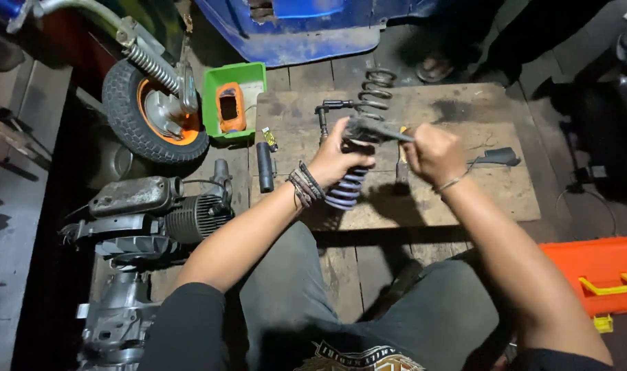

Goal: Cleaning a metal coil spring using a wire brush and a screwdriver to remove debris.

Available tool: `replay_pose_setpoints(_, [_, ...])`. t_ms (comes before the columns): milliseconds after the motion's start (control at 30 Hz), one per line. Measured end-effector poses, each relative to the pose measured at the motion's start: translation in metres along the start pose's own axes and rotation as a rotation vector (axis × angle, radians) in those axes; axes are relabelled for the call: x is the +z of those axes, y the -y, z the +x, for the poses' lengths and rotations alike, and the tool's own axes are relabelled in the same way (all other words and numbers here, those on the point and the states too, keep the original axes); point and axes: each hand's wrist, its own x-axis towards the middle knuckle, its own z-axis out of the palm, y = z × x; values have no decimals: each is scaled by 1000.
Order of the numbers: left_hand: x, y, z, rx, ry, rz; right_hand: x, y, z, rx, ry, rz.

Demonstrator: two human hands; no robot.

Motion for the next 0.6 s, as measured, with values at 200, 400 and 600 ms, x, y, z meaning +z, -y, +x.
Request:
replay_pose_setpoints(200, [-34, -18, 6, 94, -52, -101, -41, -48, -39, 156, 337, -195])
replay_pose_setpoints(400, [-16, -6, 6, 89, -25, -196, -10, -51, -27, 204, 119, -111])
replay_pose_setpoints(600, [3, -6, 9, 99, 86, -218, -37, 22, 38, -34, -14, -43])
